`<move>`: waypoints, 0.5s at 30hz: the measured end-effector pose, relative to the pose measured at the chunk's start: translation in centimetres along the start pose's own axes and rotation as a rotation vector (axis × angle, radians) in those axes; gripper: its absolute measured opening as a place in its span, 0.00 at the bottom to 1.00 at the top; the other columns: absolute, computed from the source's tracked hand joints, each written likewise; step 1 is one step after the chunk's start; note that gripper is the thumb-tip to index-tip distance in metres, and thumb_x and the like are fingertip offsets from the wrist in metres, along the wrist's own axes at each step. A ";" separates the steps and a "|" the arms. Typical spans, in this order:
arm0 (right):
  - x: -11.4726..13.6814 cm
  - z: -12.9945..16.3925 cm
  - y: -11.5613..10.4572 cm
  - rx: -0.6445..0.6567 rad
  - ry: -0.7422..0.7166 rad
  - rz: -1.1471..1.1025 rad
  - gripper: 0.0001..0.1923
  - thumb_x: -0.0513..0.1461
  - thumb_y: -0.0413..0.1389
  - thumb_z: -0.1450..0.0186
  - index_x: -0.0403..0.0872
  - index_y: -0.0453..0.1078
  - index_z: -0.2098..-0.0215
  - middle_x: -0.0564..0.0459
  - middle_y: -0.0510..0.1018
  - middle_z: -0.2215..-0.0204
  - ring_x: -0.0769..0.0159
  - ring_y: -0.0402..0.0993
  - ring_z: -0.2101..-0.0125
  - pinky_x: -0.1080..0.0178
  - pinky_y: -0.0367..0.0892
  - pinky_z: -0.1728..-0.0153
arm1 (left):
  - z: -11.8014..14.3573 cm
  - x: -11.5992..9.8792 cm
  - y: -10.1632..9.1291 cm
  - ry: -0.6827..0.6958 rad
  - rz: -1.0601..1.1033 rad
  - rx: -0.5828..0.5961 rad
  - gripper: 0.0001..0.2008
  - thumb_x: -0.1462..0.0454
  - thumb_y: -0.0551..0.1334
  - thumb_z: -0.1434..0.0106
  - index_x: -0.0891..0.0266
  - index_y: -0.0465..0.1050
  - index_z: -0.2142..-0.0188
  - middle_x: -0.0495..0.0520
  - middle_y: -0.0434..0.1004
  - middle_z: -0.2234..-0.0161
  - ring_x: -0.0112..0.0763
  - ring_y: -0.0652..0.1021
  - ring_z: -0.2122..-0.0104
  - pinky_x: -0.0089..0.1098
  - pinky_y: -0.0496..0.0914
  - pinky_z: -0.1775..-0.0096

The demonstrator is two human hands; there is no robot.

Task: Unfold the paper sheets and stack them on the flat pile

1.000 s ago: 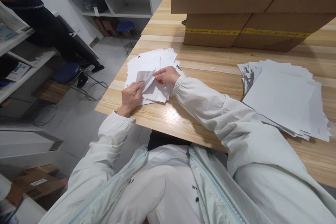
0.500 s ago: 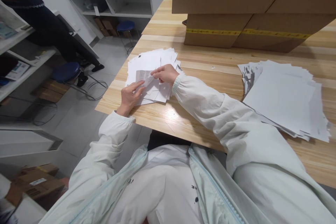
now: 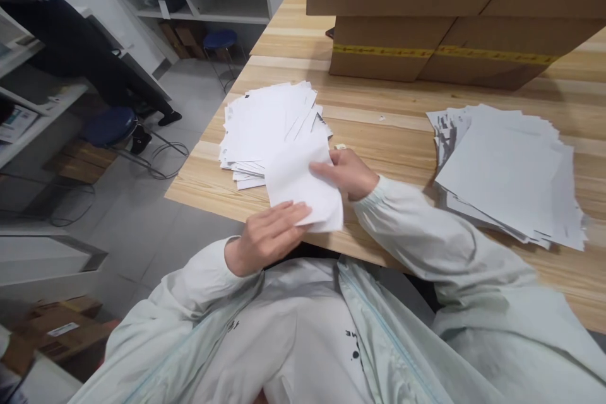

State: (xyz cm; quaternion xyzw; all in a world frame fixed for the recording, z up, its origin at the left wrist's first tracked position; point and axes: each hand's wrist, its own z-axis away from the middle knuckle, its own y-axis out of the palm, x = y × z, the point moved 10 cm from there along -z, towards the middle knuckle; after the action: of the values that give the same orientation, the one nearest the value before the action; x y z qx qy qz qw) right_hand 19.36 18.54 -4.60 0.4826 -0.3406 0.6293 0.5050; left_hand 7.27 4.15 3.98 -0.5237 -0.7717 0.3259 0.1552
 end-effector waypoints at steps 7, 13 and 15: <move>0.4 10.2 -8.5 -0.445 -0.485 0.168 0.15 0.52 0.67 0.44 0.49 0.79 0.72 0.52 0.81 0.73 0.63 0.75 0.73 0.60 0.71 0.73 | 4.2 8.8 1.3 -1.006 0.953 -0.555 0.27 0.53 0.59 0.31 0.50 0.62 0.35 0.57 0.64 0.34 0.44 0.69 0.36 0.44 0.67 0.39; 1.0 10.6 -6.2 -0.150 -0.577 0.345 0.13 0.48 0.60 0.34 0.50 0.80 0.69 0.51 0.82 0.71 0.65 0.76 0.72 0.62 0.71 0.71 | 3.3 5.5 10.9 -1.339 1.783 -0.196 0.31 0.49 0.68 0.40 0.62 0.73 0.43 0.61 0.75 0.42 0.49 0.70 0.37 0.45 0.65 0.36; 0.5 10.1 -6.0 -0.129 -0.561 0.388 0.13 0.48 0.60 0.34 0.49 0.79 0.69 0.52 0.82 0.71 0.65 0.76 0.71 0.62 0.71 0.70 | 3.4 5.5 11.7 -1.399 1.801 -0.229 0.26 0.52 0.70 0.41 0.65 0.76 0.48 0.61 0.80 0.47 0.49 0.72 0.39 0.45 0.64 0.36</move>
State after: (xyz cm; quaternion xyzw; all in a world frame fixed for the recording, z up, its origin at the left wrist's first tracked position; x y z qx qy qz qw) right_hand 27.75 11.03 -1.39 0.5301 -0.5905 0.5337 0.2923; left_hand 11.40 10.78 -6.87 -0.6012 -0.0591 0.4664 -0.6462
